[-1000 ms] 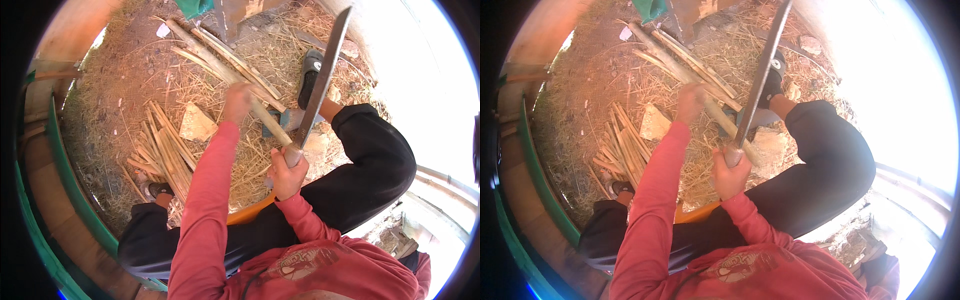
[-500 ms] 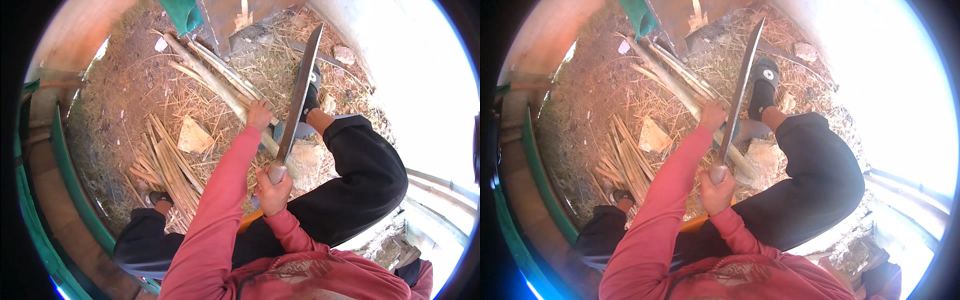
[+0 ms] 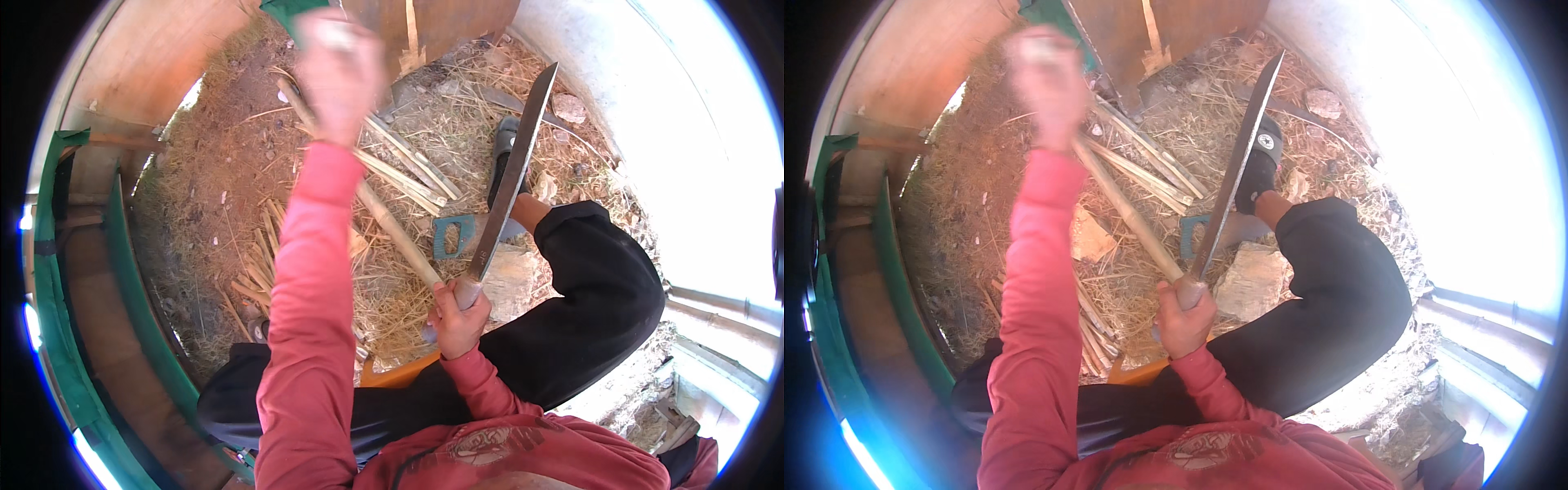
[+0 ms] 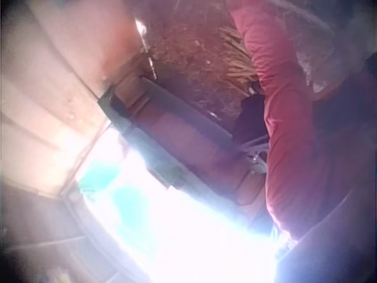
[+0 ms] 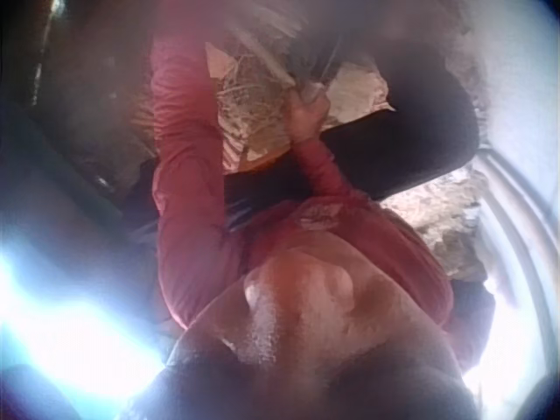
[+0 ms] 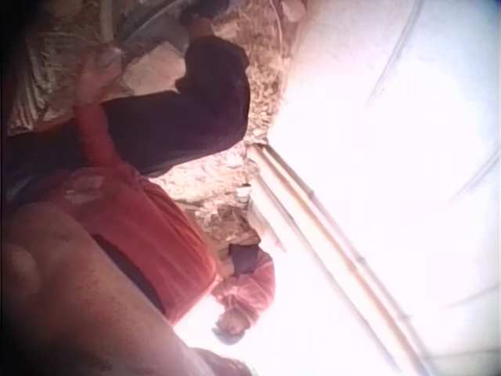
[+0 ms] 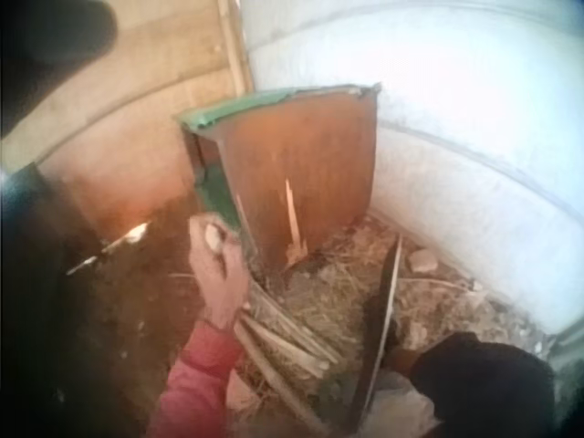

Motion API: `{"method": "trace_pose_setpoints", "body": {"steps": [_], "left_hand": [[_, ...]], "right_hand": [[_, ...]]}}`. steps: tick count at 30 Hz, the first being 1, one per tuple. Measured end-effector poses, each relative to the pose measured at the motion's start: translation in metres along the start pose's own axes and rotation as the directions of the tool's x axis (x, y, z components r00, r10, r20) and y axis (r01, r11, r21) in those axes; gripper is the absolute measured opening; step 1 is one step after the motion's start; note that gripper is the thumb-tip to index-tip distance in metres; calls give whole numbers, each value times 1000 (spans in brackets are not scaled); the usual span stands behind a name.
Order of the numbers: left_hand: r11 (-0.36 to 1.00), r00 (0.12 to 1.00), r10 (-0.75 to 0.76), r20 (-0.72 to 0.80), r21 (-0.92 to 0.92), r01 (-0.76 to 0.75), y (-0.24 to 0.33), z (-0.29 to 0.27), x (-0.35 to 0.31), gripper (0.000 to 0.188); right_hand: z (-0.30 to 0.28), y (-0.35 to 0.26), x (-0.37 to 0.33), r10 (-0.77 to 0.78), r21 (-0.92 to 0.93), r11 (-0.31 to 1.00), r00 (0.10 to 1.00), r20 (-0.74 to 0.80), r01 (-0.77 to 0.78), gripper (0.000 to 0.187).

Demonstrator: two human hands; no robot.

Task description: The person sits on the ground and uses a knife to shave thin strips from a wooden stick. They hold the stick in their left hand and repeatedly draw the knife along its length to remove the outer layer, creating a pile of wood shavings.

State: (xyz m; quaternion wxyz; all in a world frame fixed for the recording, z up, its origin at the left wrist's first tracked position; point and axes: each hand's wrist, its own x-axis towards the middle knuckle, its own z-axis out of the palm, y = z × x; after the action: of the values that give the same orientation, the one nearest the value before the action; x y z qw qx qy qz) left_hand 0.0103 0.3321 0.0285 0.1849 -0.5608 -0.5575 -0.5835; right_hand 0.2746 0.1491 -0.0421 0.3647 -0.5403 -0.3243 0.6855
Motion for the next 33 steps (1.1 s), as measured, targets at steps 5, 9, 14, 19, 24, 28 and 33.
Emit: {"method": "trace_pose_setpoints", "body": {"steps": [5,9,14,19,24,28,33], "left_hand": [[837,770,-455,-447,-509,199,69,-151,53,44],[783,734,-547,-403,-557,277,86,-238,9,45],[738,605,-646,-466,-583,339,99,-289,-31,29],[806,629,-590,-506,-407,429,78,-300,-77,27],[766,589,-635,-499,-502,401,76,-276,-97,30],[793,579,-604,-548,-485,369,86,-270,-97,28],[734,513,-676,-529,-549,401,88,-269,-94,30]], "right_hand": [[2,3,1,-16,-45,999,996,93,20,18],[3,14,-6,31,-145,989,972,232,3,17],[10,33,-17,-20,-283,947,911,413,149,13],[18,18,-40,95,-415,892,826,555,177,19],[15,24,-70,98,-489,785,701,706,382,33],[18,18,-79,154,-530,731,652,742,430,44],[14,17,-83,196,-584,684,660,725,438,49]]}}
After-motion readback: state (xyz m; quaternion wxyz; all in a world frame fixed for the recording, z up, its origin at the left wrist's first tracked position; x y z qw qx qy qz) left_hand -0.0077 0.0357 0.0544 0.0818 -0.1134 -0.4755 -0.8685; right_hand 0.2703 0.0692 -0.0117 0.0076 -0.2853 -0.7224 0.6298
